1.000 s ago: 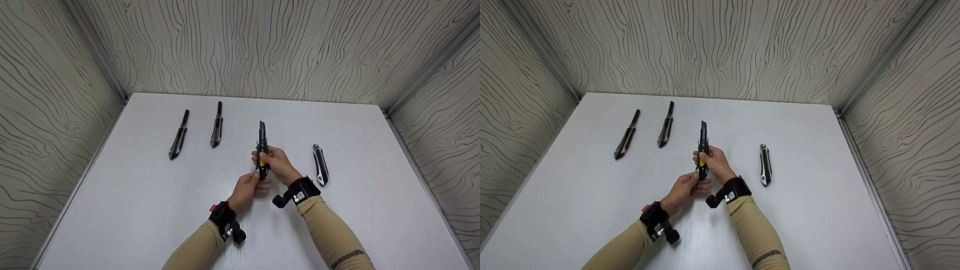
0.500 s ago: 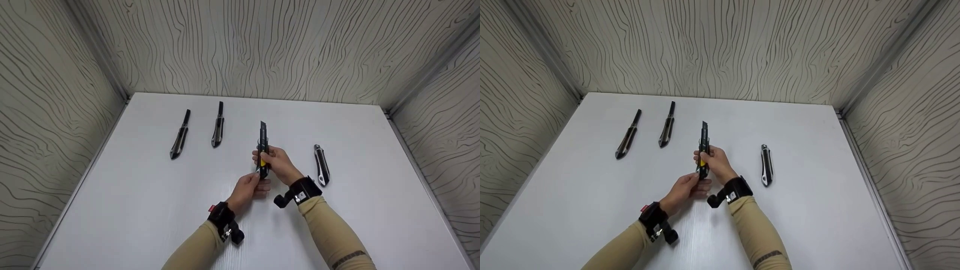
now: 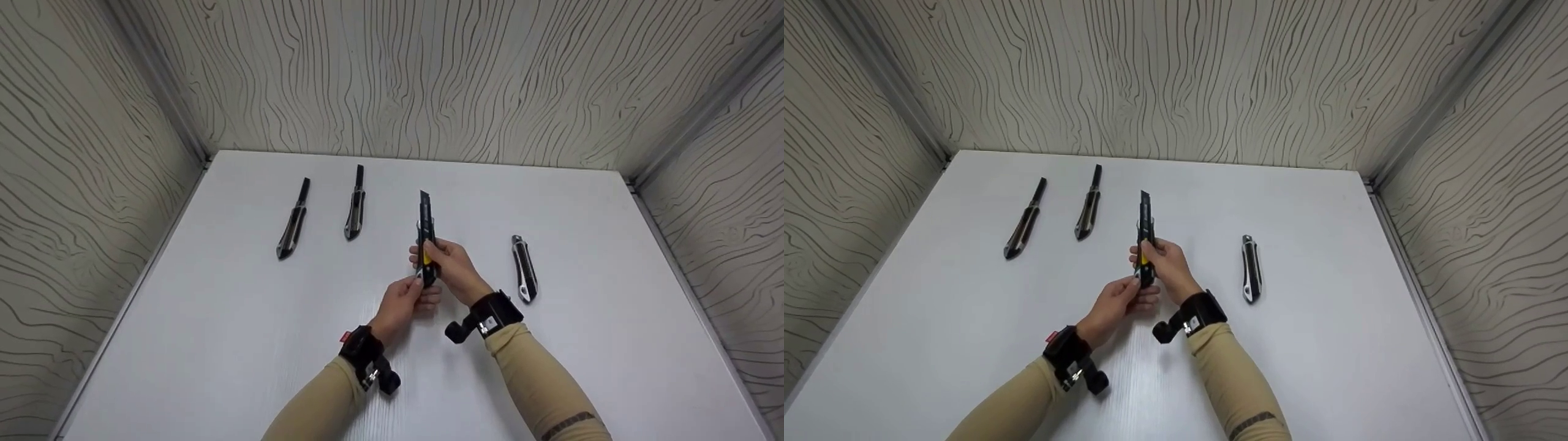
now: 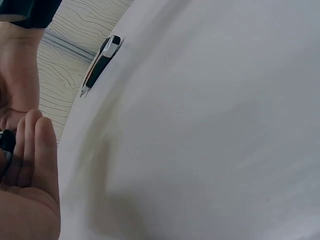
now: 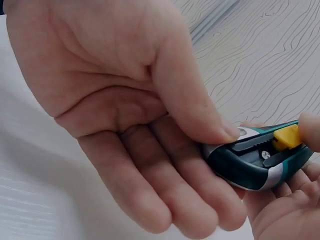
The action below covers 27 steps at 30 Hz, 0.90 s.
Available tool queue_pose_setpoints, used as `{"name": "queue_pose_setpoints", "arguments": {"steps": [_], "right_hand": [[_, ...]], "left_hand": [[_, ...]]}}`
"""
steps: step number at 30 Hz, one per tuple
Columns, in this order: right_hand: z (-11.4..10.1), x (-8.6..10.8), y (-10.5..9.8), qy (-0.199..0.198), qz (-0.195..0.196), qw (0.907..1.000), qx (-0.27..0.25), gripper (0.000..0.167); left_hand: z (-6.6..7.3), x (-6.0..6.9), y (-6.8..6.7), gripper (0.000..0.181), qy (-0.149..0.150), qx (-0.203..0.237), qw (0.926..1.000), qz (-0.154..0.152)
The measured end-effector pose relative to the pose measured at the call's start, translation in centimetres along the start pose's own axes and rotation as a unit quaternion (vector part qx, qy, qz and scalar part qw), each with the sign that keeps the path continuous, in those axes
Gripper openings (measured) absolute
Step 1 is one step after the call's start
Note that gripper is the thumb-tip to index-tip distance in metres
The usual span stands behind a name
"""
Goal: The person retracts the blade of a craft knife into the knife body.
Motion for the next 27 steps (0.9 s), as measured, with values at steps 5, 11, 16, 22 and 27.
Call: {"name": "queue_pose_setpoints", "arguments": {"steps": [5, 11, 16, 22, 27], "right_hand": [[-0.13, 0.0, 0.15, 0.0, 0.022, 0.9997, 0.011, 0.046], [-0.08, 0.06, 0.19, 0.01, 0.047, 0.9987, 0.015, 0.042], [-0.07, 0.14, 0.24, -0.001, 0.048, 0.9986, 0.021, 0.042], [-0.08, 0.2, 0.22, -0.002, 0.045, 0.9989, 0.016, 0.041], [-0.01, 0.29, 0.15, -0.004, 0.041, 0.9991, 0.005, 0.042]], "left_hand": [[0.38, 0.03, 0.03, 0.037, -0.007, -0.004, 1.0, -0.003], [0.46, 0.02, 0.13, 0.037, -0.011, -0.005, 0.9999, -0.004], [0.48, -0.02, 0.19, 0.038, -0.004, -0.008, 0.9999, -0.006], [0.44, -0.06, 0.13, 0.038, -0.014, -0.01, 0.9998, -0.002], [0.46, -0.01, 0.16, 0.038, -0.013, -0.011, 0.9998, -0.004]]}}
Point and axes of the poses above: each hand's wrist, its own x-axis away from the middle knuckle, its own y-axis out of the palm, z = x × y, the point moved 4 cm from there along -x, towards the middle knuckle, and after that the axes turned 10 degrees about -y, right-handed, at the moved point
